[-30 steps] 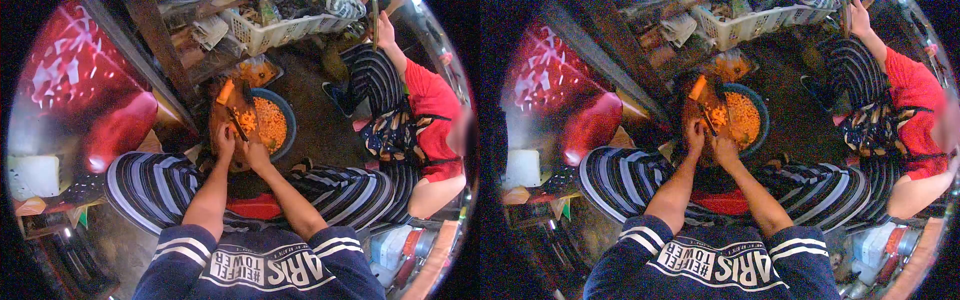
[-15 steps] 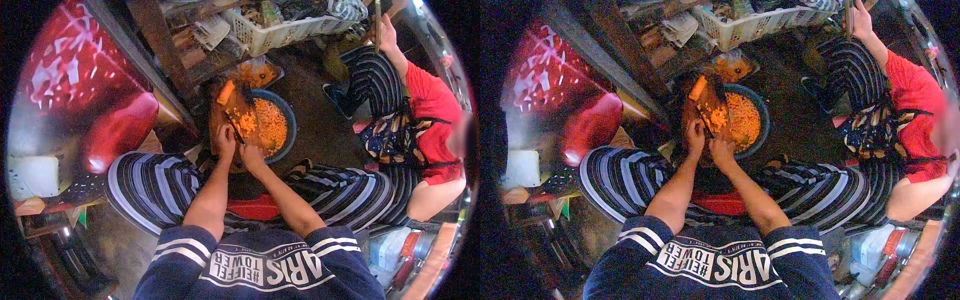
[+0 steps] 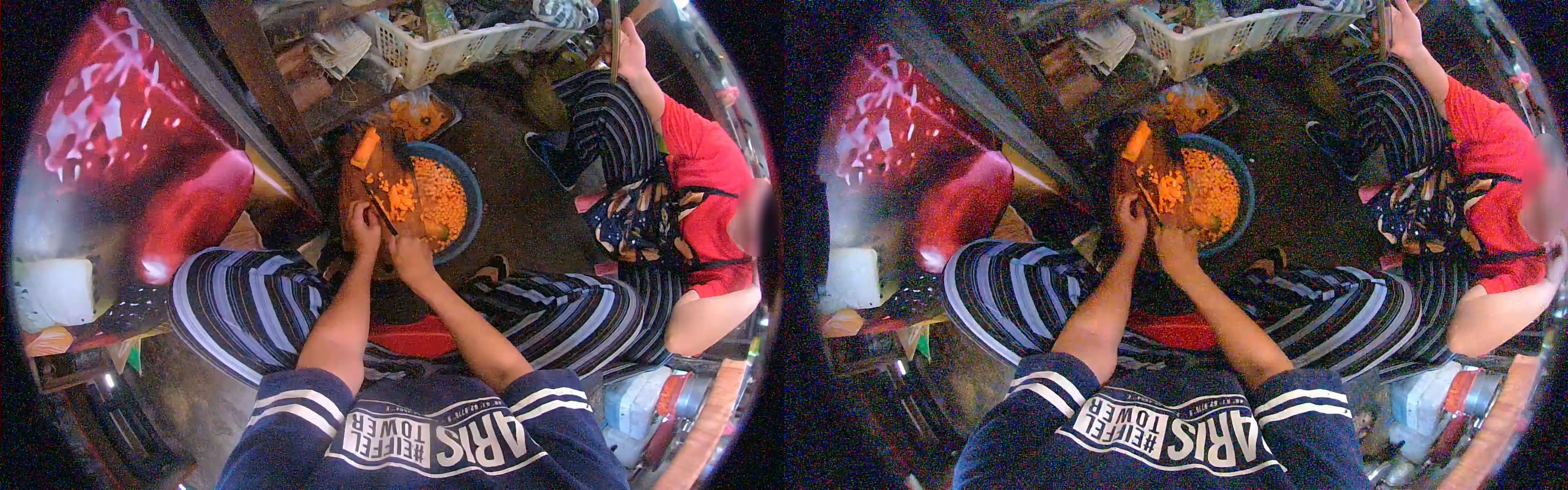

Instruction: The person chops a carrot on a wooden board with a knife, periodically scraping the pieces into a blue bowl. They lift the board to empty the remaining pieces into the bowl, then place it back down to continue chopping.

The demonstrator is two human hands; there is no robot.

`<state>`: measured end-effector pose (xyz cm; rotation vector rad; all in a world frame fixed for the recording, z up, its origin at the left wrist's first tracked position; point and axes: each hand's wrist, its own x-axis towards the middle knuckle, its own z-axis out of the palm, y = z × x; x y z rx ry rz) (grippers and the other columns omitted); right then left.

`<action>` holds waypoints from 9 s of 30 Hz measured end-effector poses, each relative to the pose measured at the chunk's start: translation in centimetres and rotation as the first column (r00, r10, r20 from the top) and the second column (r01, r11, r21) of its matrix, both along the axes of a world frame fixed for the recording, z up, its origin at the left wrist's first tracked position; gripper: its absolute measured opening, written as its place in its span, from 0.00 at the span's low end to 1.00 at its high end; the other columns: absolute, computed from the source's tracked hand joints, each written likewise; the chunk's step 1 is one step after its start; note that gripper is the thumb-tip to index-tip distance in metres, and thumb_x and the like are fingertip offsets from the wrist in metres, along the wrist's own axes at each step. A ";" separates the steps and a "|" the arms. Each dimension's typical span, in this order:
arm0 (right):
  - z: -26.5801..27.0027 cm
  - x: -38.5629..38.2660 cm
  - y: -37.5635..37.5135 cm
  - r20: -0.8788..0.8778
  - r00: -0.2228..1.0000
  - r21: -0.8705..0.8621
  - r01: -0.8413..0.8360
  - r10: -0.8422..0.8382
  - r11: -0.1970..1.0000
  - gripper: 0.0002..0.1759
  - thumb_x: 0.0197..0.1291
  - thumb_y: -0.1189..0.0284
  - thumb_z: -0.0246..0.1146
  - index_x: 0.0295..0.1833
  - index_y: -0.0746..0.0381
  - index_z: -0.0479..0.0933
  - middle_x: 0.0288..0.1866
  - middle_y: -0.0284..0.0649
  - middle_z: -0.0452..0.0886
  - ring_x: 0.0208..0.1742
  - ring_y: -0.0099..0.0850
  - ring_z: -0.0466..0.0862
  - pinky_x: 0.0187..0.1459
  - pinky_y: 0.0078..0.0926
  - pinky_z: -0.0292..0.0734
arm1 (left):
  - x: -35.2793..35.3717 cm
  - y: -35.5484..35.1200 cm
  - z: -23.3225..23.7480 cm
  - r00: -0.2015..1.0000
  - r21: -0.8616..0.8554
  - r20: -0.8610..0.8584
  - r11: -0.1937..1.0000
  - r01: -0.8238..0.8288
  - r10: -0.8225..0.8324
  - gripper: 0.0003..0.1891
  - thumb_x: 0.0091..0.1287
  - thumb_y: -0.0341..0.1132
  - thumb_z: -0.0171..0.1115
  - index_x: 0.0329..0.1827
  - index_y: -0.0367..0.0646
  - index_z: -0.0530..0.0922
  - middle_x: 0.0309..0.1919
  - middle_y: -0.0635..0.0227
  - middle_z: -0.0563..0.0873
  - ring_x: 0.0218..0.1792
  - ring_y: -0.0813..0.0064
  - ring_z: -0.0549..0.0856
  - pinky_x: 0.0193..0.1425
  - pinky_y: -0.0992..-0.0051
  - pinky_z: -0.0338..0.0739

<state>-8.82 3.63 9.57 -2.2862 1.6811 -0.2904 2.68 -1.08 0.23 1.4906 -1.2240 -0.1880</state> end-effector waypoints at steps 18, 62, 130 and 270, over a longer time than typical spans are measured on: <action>-3.0 -2.7 -1.8 0.264 0.947 0.196 0.133 -0.183 0.972 0.21 0.59 0.59 0.51 0.33 0.69 0.76 0.27 0.58 0.77 0.32 0.54 0.79 0.35 0.48 0.73 | 0.2 -0.3 -1.4 0.981 0.088 -0.145 0.985 0.146 -0.132 0.06 0.59 0.23 0.55 0.39 0.37 0.75 0.33 0.63 0.74 0.35 0.68 0.77 0.38 0.73 0.73; -2.9 -3.6 -1.1 0.196 0.972 0.291 0.066 -0.127 0.954 0.21 0.60 0.59 0.50 0.39 0.69 0.73 0.31 0.59 0.77 0.35 0.56 0.78 0.39 0.49 0.72 | 6.3 -16.3 1.5 0.952 0.605 0.193 0.793 0.076 -0.238 0.24 0.47 0.32 0.67 0.48 0.33 0.71 0.49 0.50 0.75 0.51 0.50 0.75 0.56 0.63 0.70; 5.3 -13.3 -5.7 -0.025 0.890 0.537 0.397 -0.456 0.745 0.23 0.58 0.56 0.50 0.40 0.67 0.73 0.25 0.49 0.78 0.26 0.45 0.81 0.31 0.40 0.76 | -8.0 -9.7 5.2 0.697 0.577 0.499 0.797 0.177 -0.516 0.22 0.68 0.51 0.38 0.57 0.55 0.73 0.70 0.64 0.46 0.69 0.56 0.44 0.67 0.46 0.35; 0.1 -1.8 -1.4 0.177 0.938 0.112 0.281 -0.297 0.953 0.19 0.59 0.62 0.52 0.36 0.70 0.72 0.26 0.56 0.77 0.30 0.52 0.80 0.32 0.47 0.76 | 0.1 -1.2 -0.3 0.816 0.558 0.352 0.803 0.211 -0.459 0.24 0.65 0.36 0.44 0.64 0.40 0.61 0.68 0.64 0.58 0.70 0.69 0.51 0.69 0.52 0.28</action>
